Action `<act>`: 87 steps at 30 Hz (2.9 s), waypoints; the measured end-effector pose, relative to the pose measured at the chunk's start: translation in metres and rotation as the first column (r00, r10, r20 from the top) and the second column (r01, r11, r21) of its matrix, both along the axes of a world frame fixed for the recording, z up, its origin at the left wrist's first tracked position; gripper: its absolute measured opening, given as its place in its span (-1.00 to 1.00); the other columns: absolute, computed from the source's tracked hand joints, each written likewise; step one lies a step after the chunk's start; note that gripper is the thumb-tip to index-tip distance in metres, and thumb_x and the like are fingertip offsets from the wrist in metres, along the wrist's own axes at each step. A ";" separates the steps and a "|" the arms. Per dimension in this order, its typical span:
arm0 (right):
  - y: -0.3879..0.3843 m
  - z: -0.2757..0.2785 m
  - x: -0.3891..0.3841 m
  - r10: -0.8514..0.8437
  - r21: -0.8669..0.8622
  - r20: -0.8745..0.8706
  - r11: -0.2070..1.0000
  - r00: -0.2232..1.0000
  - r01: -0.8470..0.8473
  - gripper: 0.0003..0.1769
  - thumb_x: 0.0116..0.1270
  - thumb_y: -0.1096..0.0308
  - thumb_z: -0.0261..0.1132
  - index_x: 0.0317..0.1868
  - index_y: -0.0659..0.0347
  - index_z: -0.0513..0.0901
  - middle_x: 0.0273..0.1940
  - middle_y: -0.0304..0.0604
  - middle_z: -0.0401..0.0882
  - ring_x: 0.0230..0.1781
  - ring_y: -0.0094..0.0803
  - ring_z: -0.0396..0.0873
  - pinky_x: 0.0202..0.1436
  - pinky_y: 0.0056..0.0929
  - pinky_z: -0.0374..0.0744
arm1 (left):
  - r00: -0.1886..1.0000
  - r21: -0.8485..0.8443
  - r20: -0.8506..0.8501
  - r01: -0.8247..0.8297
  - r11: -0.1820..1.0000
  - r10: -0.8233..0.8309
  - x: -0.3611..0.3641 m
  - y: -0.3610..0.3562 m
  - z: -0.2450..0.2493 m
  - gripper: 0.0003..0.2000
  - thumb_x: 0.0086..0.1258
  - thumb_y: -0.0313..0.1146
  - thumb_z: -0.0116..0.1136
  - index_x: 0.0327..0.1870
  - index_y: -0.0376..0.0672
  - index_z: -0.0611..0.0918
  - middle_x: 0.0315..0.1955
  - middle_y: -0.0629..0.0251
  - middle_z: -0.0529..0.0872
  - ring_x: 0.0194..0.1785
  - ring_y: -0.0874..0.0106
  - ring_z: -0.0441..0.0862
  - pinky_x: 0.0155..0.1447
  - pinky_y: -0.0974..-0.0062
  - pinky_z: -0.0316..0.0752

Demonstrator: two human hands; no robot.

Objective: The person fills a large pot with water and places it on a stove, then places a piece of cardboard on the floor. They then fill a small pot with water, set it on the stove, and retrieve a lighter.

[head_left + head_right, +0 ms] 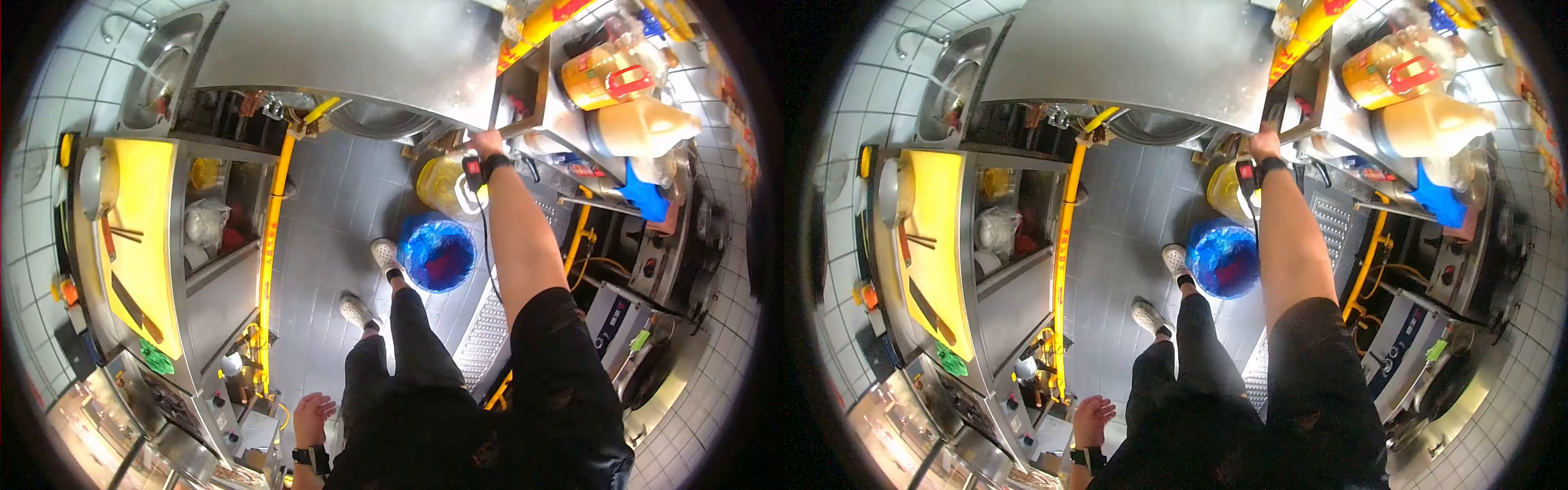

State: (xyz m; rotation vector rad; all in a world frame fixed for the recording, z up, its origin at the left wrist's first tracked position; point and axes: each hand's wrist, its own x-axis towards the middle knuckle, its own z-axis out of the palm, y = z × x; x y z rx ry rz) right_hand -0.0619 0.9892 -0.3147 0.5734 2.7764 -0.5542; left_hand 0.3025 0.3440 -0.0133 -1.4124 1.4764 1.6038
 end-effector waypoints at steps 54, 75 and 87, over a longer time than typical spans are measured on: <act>-0.448 0.318 0.268 -0.012 -0.790 -0.204 0.592 0.979 -0.157 -0.40 0.45 -0.16 0.13 -0.08 0.33 0.66 -0.33 0.21 0.68 -0.27 -0.03 0.72 -0.21 -0.17 0.66 | 0.052 -0.613 -0.246 0.765 0.197 -0.968 -0.177 0.005 0.037 -0.65 0.29 -0.43 0.05 0.08 -0.32 0.60 -0.17 -0.06 0.75 -0.06 0.06 0.71 0.02 0.26 0.57; -0.493 0.350 0.301 -0.430 -0.940 0.202 0.167 0.880 0.297 -0.56 0.48 0.31 0.12 0.29 0.30 0.41 0.11 -0.08 0.58 0.05 -0.27 0.62 0.02 -0.28 0.66 | 0.123 -0.619 -0.356 0.711 0.332 -0.926 -0.064 -0.140 0.021 -0.15 0.32 0.02 0.27 0.46 -0.37 0.19 0.35 -0.27 0.35 0.41 -0.09 0.34 0.45 0.19 0.28; -0.539 0.327 0.313 -0.019 -0.722 0.090 0.688 0.996 0.078 -0.67 0.49 0.35 0.18 0.13 0.41 0.56 -0.05 -0.11 0.68 -0.09 -0.44 0.58 0.00 -0.37 0.57 | 0.453 -0.134 -0.582 0.766 0.629 -0.675 -0.095 -0.085 -0.004 -0.18 0.36 -0.09 0.26 0.47 -0.42 0.16 0.20 -0.25 0.53 0.18 0.06 0.59 0.26 0.20 0.48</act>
